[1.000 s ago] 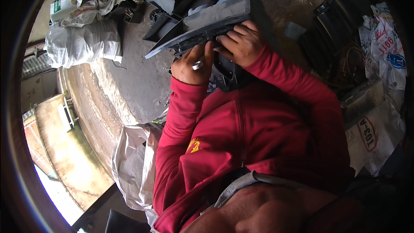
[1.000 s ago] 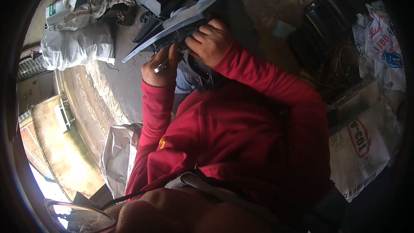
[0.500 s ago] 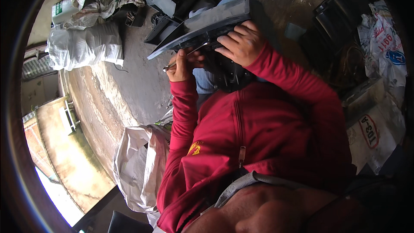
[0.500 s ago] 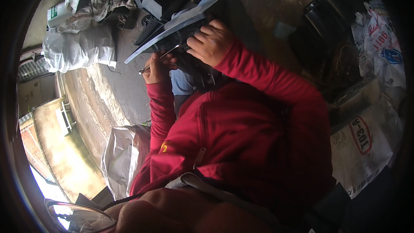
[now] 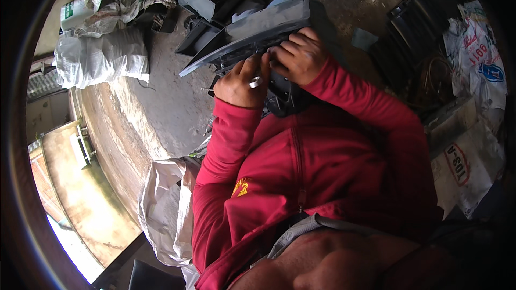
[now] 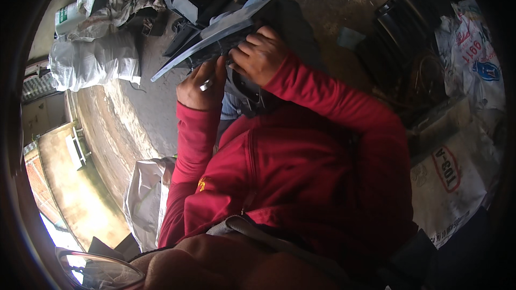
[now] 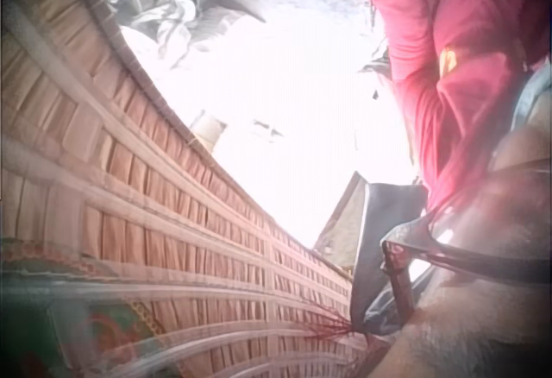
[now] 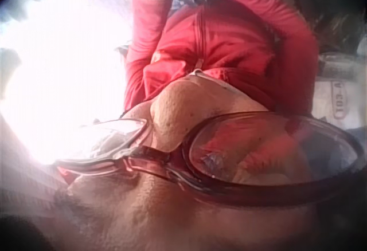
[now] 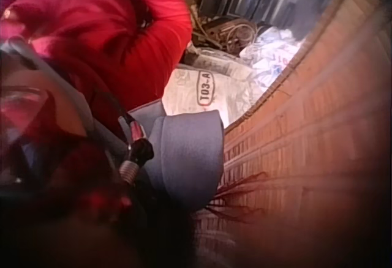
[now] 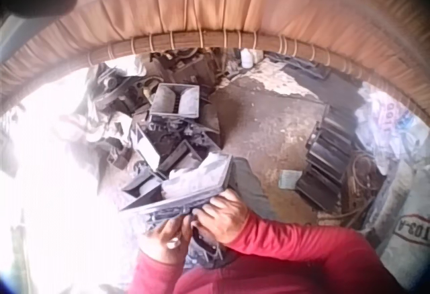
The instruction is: The person sits on the floor and uses a wrench to tighten bolts on a metal frame. They then pick up a circular metal component and attach it to the frame, securing it with additional bolts.
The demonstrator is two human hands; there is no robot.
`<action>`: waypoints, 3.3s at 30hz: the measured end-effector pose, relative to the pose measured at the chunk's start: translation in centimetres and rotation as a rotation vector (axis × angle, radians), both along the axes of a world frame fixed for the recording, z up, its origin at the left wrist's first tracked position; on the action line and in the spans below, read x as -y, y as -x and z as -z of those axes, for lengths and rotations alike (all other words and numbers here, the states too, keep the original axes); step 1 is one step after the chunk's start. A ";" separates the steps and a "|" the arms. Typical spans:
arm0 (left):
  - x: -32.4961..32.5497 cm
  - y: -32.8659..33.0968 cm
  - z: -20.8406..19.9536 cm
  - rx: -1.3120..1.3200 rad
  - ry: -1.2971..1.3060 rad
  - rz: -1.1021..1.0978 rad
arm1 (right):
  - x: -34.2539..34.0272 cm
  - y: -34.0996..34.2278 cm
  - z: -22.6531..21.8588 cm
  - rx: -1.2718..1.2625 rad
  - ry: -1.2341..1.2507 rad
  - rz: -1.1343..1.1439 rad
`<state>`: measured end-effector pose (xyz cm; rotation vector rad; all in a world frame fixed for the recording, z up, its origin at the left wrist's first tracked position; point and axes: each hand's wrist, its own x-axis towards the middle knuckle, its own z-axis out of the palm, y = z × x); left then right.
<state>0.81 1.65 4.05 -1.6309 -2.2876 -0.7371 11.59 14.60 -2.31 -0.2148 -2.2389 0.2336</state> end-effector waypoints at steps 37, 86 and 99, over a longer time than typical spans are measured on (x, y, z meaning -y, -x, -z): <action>2.2 0.5 1.2 0.296 -0.170 0.054 | 0.1 0.0 -0.6 0.103 -0.061 0.059; 3.1 3.3 5.1 1.376 -0.350 0.035 | -0.3 0.1 0.0 0.056 -0.161 0.108; 3.3 1.5 2.6 0.504 -0.267 0.021 | -0.1 0.1 -1.0 0.044 -0.150 0.061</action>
